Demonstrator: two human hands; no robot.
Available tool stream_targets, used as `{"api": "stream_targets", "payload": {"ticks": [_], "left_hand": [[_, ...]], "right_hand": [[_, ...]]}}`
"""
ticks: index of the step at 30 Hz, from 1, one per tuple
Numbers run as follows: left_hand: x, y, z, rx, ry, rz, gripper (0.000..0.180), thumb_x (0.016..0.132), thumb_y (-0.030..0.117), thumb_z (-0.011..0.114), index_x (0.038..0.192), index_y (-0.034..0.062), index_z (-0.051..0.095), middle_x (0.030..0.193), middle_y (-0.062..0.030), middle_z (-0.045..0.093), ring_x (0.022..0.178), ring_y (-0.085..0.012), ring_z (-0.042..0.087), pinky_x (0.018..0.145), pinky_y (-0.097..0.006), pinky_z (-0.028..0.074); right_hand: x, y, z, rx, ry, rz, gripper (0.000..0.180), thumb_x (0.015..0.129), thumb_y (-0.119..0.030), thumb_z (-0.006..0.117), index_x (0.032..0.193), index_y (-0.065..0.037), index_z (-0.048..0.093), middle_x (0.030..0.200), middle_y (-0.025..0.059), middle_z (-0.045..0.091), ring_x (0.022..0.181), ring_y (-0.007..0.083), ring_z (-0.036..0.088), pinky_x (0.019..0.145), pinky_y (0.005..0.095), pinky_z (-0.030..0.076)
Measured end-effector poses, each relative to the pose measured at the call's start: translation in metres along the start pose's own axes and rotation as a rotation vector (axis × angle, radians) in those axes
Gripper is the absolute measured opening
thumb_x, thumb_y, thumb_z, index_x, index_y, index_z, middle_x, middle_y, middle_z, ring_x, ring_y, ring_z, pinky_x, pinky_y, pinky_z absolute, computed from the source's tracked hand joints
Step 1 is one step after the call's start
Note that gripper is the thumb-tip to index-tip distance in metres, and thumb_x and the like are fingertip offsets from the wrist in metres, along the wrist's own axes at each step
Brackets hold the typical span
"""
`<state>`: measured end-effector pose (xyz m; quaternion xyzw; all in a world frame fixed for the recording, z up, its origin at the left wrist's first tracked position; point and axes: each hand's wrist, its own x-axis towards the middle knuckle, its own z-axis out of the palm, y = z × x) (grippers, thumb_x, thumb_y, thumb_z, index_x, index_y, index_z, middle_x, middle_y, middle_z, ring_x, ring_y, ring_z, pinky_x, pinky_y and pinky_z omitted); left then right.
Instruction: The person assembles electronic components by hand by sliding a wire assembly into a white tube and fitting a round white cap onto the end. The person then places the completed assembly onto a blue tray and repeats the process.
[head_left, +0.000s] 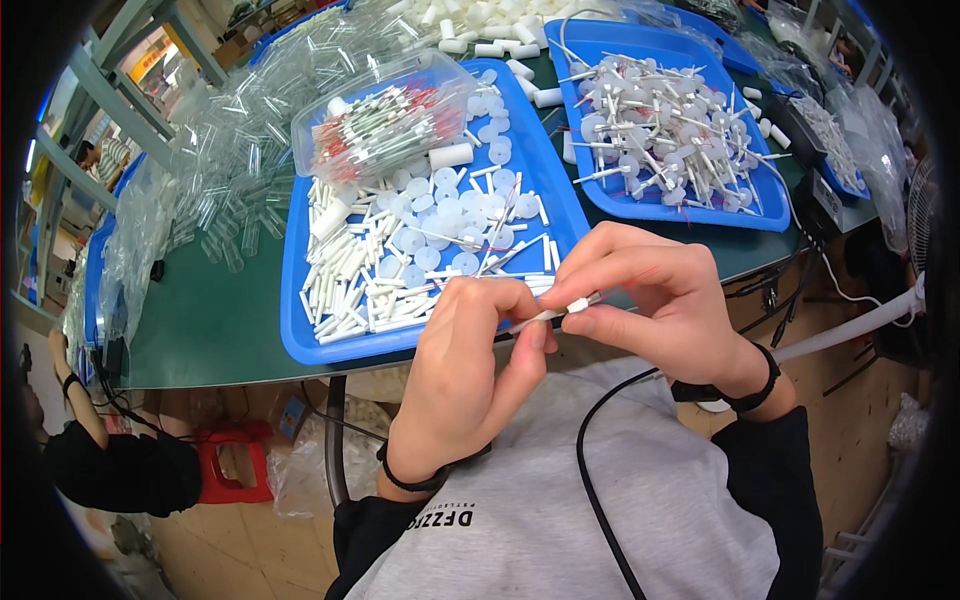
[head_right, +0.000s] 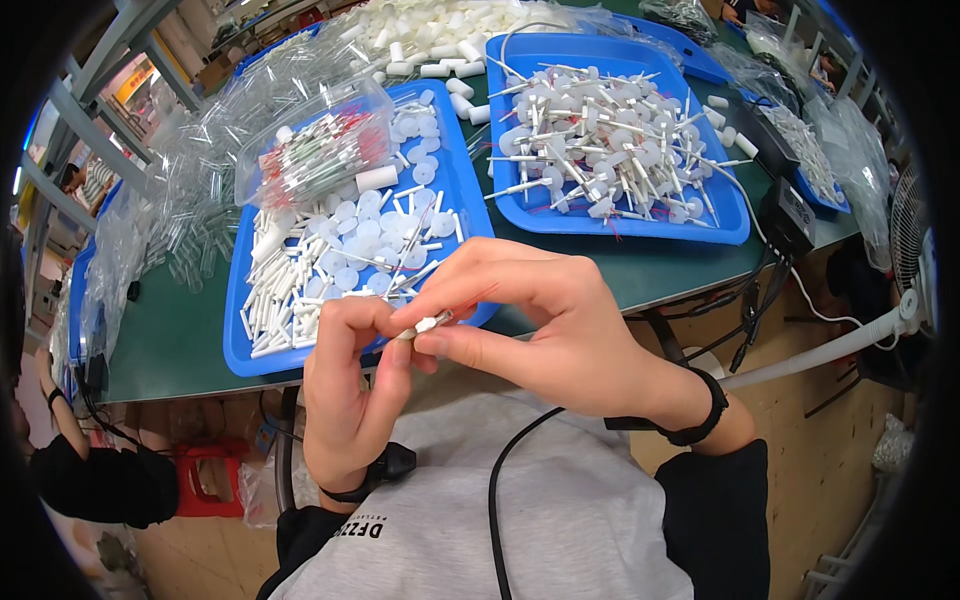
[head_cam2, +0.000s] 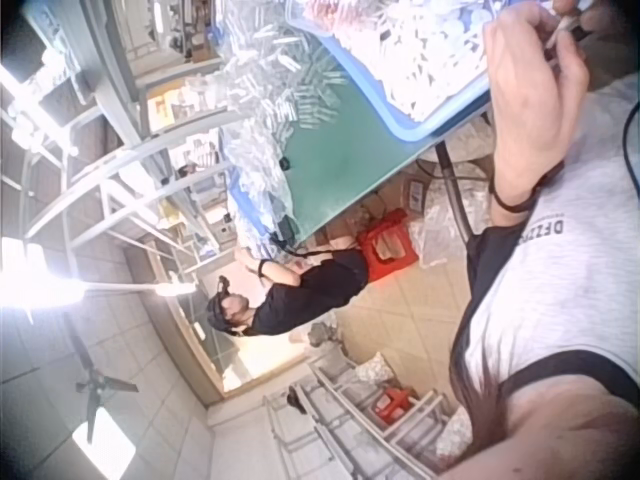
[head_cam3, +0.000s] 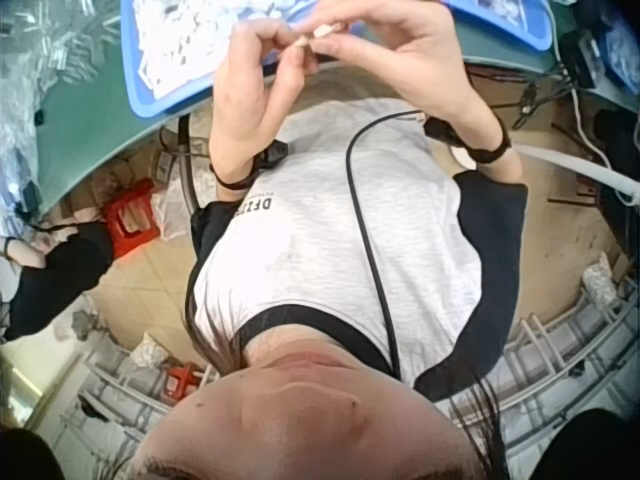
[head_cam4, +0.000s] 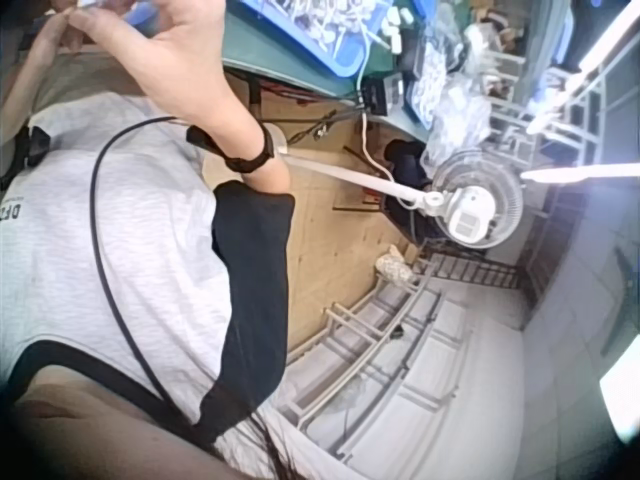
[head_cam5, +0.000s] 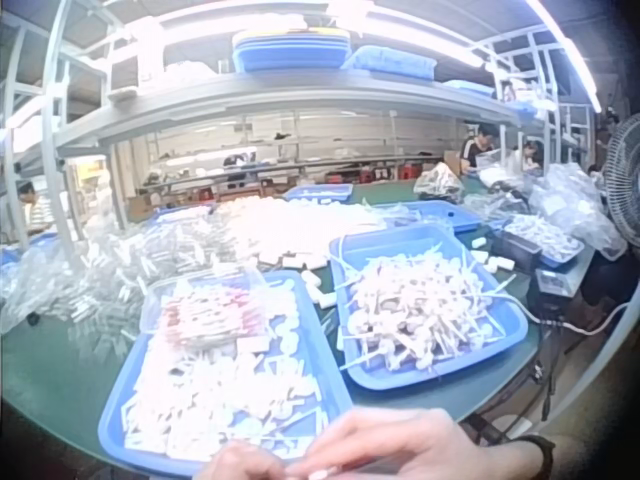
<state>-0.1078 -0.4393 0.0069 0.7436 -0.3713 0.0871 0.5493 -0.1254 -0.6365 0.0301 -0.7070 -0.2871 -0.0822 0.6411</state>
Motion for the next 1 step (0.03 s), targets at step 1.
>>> {"api": "stream_targets", "payload": {"ticks": [1], "left_hand": [[0.0, 0.0002, -0.0001, -0.005, -0.002, -0.002, 0.024, 0.08, -0.006, 0.064, 0.1, 0.0011, 0.052, 0.084, -0.0086, 0.061, 0.075, -0.0248, 0.055, 0.07, -0.035, 0.043]], "right_hand": [[0.0003, -0.0016, -0.0009, -0.006, -0.008, 0.008, 0.022, 0.084, 0.002, 0.069, 0.105, -0.004, 0.072, 0.097, 0.0079, 0.067, 0.091, 0.0148, 0.06, 0.078, 0.0268, 0.048]]}}
